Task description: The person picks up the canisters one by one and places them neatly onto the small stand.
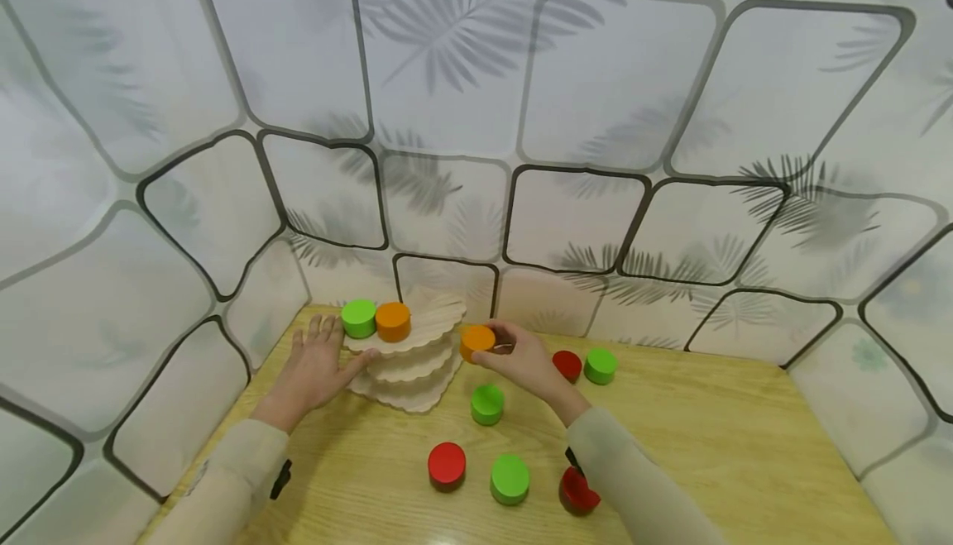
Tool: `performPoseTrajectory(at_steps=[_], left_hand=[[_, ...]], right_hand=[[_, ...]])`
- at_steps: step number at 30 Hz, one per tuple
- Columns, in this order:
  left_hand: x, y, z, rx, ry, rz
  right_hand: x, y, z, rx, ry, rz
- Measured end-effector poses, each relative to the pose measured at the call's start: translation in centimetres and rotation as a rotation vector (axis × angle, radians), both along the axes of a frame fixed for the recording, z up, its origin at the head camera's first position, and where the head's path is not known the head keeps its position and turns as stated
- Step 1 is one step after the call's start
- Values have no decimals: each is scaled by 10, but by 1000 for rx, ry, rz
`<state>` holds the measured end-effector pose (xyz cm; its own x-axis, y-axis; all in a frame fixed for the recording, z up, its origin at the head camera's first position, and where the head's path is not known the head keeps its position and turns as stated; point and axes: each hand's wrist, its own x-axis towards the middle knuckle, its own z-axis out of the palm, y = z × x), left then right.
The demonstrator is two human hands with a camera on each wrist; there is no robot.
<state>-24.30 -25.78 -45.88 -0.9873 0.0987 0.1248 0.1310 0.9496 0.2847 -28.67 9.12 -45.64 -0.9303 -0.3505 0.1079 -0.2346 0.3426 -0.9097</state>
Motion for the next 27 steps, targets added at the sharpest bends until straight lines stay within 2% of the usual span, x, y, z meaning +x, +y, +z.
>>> performPoseTrajectory(at_steps=[5,16,27], left_hand=[[-2,-1,-2,-2,8,-1],[-2,-2,-2,-7,17,-2],[-1,-3,-3,-2,34,-6]], right_hand=[[-5,-12,5,6,49,14],[-13,-32,17,11,24,-3],[-21,-49,18,0,50,36]])
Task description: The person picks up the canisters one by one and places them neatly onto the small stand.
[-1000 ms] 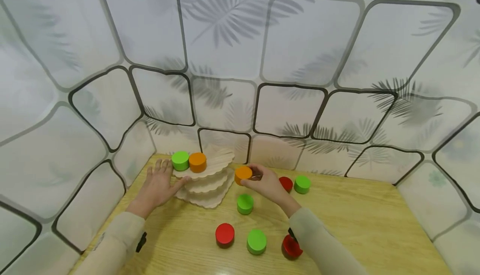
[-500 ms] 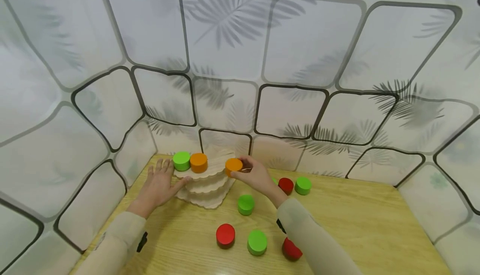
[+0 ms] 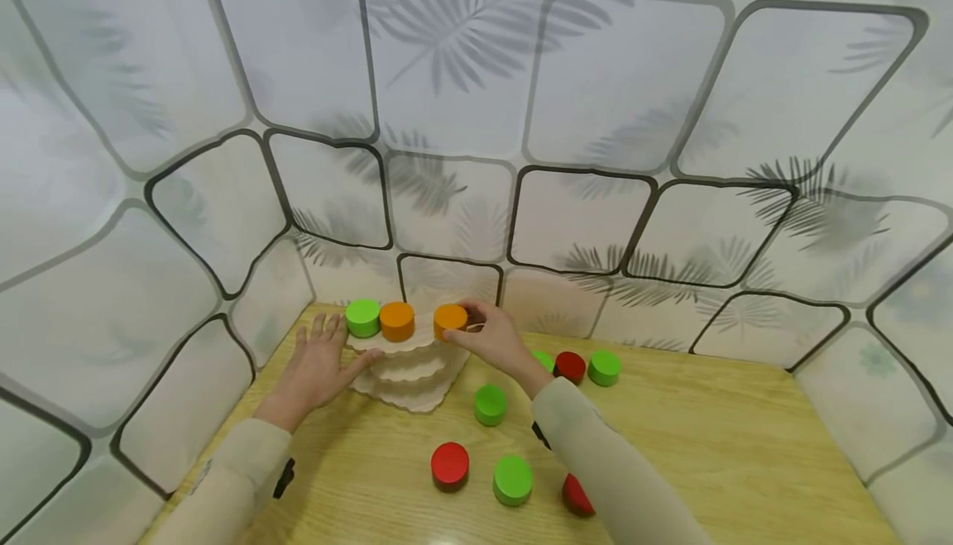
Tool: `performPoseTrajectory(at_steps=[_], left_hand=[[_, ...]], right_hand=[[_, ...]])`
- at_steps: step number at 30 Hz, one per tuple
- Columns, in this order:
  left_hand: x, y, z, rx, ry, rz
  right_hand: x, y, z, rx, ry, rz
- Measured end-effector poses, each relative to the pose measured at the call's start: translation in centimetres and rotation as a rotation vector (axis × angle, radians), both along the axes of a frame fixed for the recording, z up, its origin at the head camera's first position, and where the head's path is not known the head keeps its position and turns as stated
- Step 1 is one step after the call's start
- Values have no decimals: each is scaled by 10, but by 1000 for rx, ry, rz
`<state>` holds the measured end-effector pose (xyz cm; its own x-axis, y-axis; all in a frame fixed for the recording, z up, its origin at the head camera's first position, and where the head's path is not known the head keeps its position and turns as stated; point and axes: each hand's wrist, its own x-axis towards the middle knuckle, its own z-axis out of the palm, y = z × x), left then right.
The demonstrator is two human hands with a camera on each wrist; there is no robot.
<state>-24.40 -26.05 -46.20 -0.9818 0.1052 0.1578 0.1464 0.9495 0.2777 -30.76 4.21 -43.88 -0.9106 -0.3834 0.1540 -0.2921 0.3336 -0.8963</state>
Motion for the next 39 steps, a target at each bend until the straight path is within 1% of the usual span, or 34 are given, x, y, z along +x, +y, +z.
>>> performPoseTrajectory(at_steps=[6,13,22,30,39], left_hand=[[1,1,0,6,-12,-2],[3,1,1,6,-2,9],[1,1,2,10,-1,0],[1,1,2,7,-6,0],[2,1,2,21,-8,0]], right_hand=[[-3,-9,0,26,28,3],[-4,-20,2,22,27,14],[-6,-25,0,43,46,-16],[-7,-30,1,55,32,-24],[-9,-36,0,66,41,-49]])
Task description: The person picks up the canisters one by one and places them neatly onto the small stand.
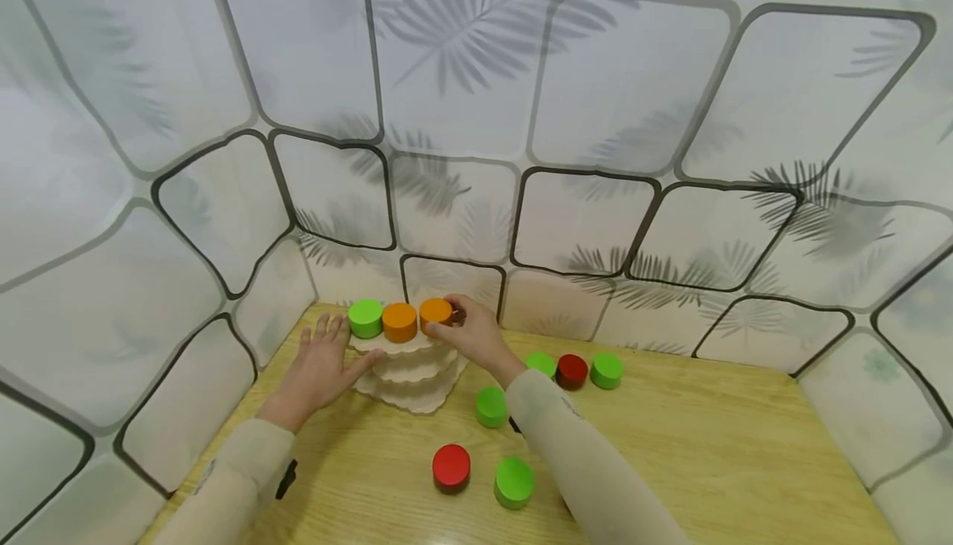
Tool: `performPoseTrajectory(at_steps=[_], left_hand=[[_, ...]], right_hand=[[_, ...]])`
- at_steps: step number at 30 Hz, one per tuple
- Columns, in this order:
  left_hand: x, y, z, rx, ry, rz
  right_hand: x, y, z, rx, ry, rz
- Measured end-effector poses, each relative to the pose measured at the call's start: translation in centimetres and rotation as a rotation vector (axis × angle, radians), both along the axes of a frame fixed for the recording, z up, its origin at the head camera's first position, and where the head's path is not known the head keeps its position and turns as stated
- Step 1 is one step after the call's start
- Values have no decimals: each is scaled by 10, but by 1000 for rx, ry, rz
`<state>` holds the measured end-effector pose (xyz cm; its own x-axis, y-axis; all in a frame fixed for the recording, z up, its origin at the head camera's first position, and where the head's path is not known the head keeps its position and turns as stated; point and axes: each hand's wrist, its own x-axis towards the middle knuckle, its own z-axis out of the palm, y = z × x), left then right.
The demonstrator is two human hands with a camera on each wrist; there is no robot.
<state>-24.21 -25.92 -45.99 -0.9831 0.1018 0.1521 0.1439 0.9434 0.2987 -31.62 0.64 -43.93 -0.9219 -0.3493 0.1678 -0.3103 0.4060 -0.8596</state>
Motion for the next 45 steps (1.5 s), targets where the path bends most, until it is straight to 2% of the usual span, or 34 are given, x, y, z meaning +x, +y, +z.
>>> performPoseTrajectory(at_steps=[28,35,45], left_hand=[[-3,5,-1,-6,-5,0],[-2,5,-1,-10,5,-4],[0,2,1,-6,5,-2]], right_hand=[[1,4,1,44,-24,-21],[9,20,8,43,-23,-5],[20,60,9,35,4,-1]])
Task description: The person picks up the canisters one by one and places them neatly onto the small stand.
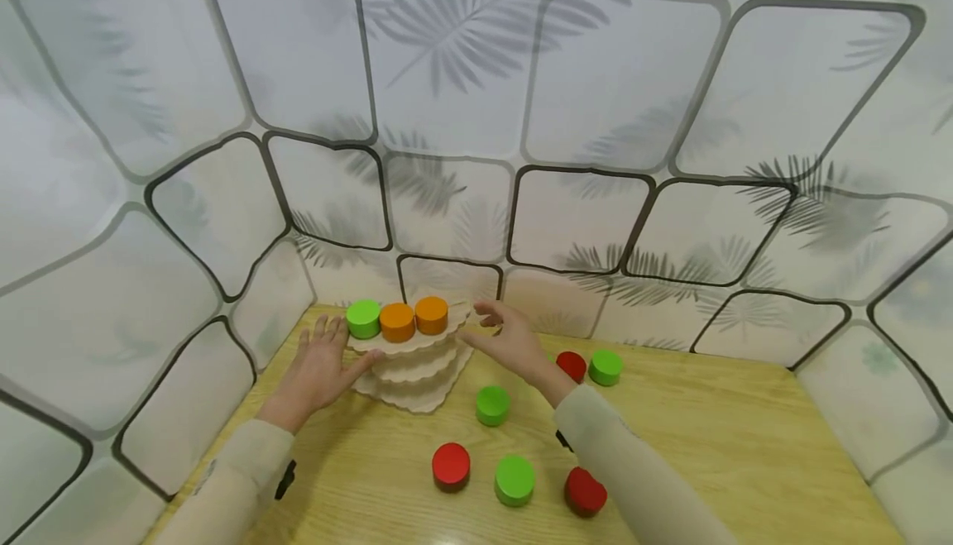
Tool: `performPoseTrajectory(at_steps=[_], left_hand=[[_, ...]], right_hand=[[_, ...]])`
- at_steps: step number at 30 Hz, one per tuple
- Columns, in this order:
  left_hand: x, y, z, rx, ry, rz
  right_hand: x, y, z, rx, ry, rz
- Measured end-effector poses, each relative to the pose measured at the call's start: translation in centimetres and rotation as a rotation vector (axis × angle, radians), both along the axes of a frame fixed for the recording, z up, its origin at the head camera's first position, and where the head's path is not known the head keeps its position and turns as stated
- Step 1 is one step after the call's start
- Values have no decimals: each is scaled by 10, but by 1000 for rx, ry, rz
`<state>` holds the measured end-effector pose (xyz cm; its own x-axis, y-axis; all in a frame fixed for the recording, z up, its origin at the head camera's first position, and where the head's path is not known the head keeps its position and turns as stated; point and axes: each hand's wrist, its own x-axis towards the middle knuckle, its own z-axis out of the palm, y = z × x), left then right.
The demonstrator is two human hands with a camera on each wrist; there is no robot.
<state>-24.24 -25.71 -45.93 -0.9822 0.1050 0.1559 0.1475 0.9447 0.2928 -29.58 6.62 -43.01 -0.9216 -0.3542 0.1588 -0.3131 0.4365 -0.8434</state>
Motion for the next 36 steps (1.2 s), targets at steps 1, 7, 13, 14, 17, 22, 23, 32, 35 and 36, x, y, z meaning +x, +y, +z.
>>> performPoseTrajectory(at_steps=[1,7,13,14,17,22,23,32,35,36], left_hand=[[0,0,0,-3,2,1],[2,1,1,-14,8,3],[2,1,0,-13,-1,2],[2,1,-1,-12,-3,2],[2,0,-1,-13,-3,2],[1,0,-1,-8,-5,2],[1,1,-1,-5,-7,1],[0,-1,-2,-6,-13,6],[1,-1,-1,-5,-16,4],[1,0,-1,-1,-18,4]], right_hand=[[2,4,-1,-4,0,7],[13,26,-8,-2,6,52],[19,46,-21,43,-39,82],[19,50,-23,51,-50,87],[23,61,-28,47,-54,114],[32,81,-34,41,-61,144],[34,86,-36,39,-67,144],[60,128,-52,31,-114,153],[69,139,-57,22,-117,154],[71,142,-59,21,-118,152]])
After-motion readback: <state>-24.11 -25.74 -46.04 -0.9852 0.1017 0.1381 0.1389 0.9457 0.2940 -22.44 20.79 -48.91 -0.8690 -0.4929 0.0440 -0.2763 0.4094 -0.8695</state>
